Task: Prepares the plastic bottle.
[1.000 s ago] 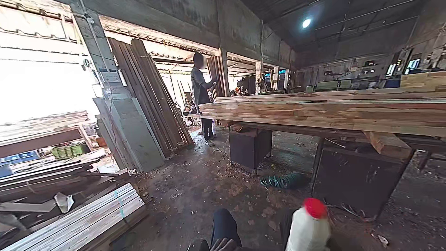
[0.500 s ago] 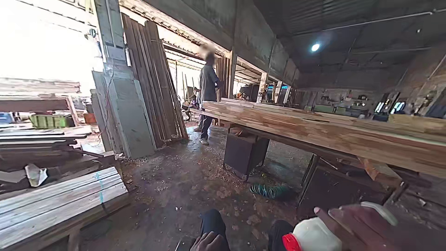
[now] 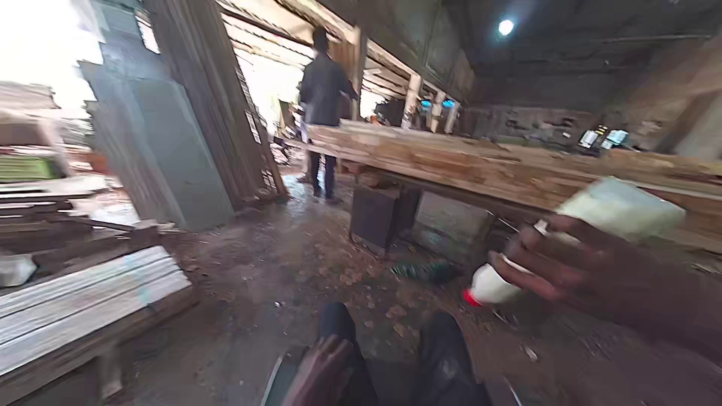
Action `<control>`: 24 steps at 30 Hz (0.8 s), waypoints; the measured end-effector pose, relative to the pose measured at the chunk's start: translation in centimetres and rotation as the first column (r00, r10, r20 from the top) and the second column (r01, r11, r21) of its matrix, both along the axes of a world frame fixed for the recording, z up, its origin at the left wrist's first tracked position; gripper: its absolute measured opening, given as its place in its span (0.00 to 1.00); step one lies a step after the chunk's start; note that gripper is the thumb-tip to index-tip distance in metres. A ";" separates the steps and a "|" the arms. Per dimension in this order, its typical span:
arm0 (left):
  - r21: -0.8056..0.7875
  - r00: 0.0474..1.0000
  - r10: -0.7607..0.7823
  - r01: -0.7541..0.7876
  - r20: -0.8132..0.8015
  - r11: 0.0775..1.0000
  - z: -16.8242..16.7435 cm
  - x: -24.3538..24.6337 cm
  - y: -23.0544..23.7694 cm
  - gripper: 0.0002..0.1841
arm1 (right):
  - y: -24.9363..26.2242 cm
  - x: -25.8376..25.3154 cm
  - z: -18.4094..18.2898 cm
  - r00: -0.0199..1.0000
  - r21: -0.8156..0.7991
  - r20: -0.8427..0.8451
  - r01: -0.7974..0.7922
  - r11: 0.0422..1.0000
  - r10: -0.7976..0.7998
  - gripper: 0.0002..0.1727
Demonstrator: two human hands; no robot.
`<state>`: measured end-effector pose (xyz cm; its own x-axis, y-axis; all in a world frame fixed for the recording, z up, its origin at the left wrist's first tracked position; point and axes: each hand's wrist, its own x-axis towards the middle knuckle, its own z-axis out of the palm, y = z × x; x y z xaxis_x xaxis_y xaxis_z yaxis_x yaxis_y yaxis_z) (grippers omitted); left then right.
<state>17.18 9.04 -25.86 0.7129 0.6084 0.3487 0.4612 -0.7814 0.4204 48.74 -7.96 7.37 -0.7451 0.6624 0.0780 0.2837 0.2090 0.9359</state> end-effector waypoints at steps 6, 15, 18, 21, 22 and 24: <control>-0.046 0.959 -0.048 0.063 0.281 0.997 0.6 1.2 -0.5 0.22 | -1.6 1.0 -3.3 0.687 -0.264 -0.650 0.197 0.944 -0.325 0.31; 0.369 0.830 -0.383 0.235 0.406 0.899 19.8 3.7 -2.7 0.26 | -3.2 -2.0 -14.5 -0.518 -0.303 -0.714 -0.379 0.874 -0.472 0.30; 0.588 0.867 -0.494 0.367 0.063 0.720 26.5 6.3 -2.9 0.23 | -3.1 -3.0 -15.5 -0.545 -0.173 -0.676 -0.538 0.825 -0.497 0.29; 0.634 0.794 -0.569 0.556 -0.213 0.538 30.3 9.0 -2.8 0.18 | -3.0 -2.9 -16.1 -0.501 -0.096 -0.691 -0.651 0.753 -0.521 0.29; 0.629 0.762 -0.587 0.603 -0.272 0.491 31.0 9.7 -2.8 0.18 | -3.0 -2.8 -16.2 -0.472 -0.097 -0.703 -0.678 0.729 -0.532 0.29; 0.633 0.710 -0.600 0.664 -0.368 0.397 32.0 10.5 -2.8 0.20 | -2.9 -2.4 -16.3 -0.425 -0.086 -0.699 -0.749 0.657 -0.575 0.29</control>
